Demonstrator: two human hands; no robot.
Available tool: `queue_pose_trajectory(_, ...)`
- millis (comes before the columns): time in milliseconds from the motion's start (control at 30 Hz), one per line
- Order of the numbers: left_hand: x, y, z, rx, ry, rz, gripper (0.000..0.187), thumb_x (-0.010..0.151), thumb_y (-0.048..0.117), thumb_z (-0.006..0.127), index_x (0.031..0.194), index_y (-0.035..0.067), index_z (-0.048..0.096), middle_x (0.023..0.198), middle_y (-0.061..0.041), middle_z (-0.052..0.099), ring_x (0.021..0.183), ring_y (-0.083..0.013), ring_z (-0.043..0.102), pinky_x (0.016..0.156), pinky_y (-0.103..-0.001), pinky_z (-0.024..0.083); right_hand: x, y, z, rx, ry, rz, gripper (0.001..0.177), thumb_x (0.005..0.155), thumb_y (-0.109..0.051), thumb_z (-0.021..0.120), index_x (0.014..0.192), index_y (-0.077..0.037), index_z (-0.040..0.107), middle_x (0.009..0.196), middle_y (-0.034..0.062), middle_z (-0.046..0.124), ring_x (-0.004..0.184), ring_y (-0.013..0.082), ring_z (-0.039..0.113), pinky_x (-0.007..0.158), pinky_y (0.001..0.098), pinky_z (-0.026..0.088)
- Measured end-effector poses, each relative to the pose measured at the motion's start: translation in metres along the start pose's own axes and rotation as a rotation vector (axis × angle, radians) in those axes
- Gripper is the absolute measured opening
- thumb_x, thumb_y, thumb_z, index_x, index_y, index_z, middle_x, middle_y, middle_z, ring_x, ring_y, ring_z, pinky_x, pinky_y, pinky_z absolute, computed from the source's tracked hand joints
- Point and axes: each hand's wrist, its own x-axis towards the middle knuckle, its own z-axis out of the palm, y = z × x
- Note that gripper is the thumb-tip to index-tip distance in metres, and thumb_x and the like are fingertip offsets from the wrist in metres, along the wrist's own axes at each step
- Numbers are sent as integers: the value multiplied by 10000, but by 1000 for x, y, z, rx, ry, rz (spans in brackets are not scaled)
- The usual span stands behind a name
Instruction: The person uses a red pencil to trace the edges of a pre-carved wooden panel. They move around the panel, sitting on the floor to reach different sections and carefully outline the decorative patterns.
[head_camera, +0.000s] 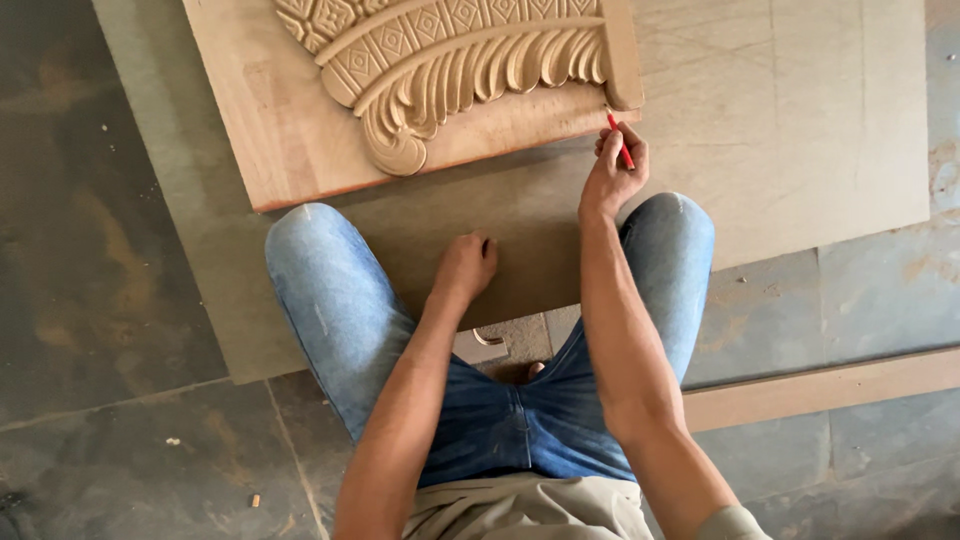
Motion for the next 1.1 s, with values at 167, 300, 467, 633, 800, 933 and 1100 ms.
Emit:
queue_pose_trajectory(167,0,0,-1,-12,6,17,242,942,214,615,866,0,698,850,-272,691,828,-476,669,737,-556,538,1,-2,-4,-16,37,-12,144,1037,-55,608,1130,45,653,939,101,714,784,123,625,722,268,538)
queue_pose_trajectory(300,0,2,-2,14,-5,1,245,943,220,617,866,2,699,852,-271,691,824,-475,670,733,-560,536,2,-5,-7,-13,31,-19,138,1035,-49,604,1123,43,657,942,101,714,791,125,632,730,269,545)
queue_pose_trajectory(467,-1,3,-4,27,9,1,255,937,230,626,855,-2,694,844,-270,691,820,-477,666,732,-561,535,1,-7,1,-33,-27,1,157,1015,-49,615,1128,42,673,943,100,727,801,125,655,749,271,560)
queue_pose_trajectory(633,-1,0,-2,6,11,2,247,940,221,623,860,0,701,848,-272,691,824,-476,669,742,-558,535,6,-6,3,-18,-13,13,152,1024,-51,623,1126,48,677,945,103,727,813,128,653,769,282,568)
queue_pose_trajectory(800,1,-2,3,-31,1,18,245,945,202,623,867,-19,693,861,-289,685,838,-484,665,761,-556,536,8,1,-5,45,11,26,160,1018,-54,620,1134,45,669,960,109,725,812,135,648,757,284,554)
queue_pose_trajectory(933,0,-2,1,-31,-19,3,243,942,204,620,877,-15,700,861,-291,683,838,-487,664,758,-554,538,5,4,-8,68,12,7,168,1025,-48,615,1152,53,658,963,113,716,809,140,643,758,287,553)
queue_pose_trajectory(1100,-1,2,-1,29,-12,-6,267,948,232,616,875,-11,699,858,-282,691,835,-483,663,749,-561,532,6,-1,-13,17,29,17,165,1027,-52,609,1142,53,662,961,109,717,817,142,654,766,288,562)
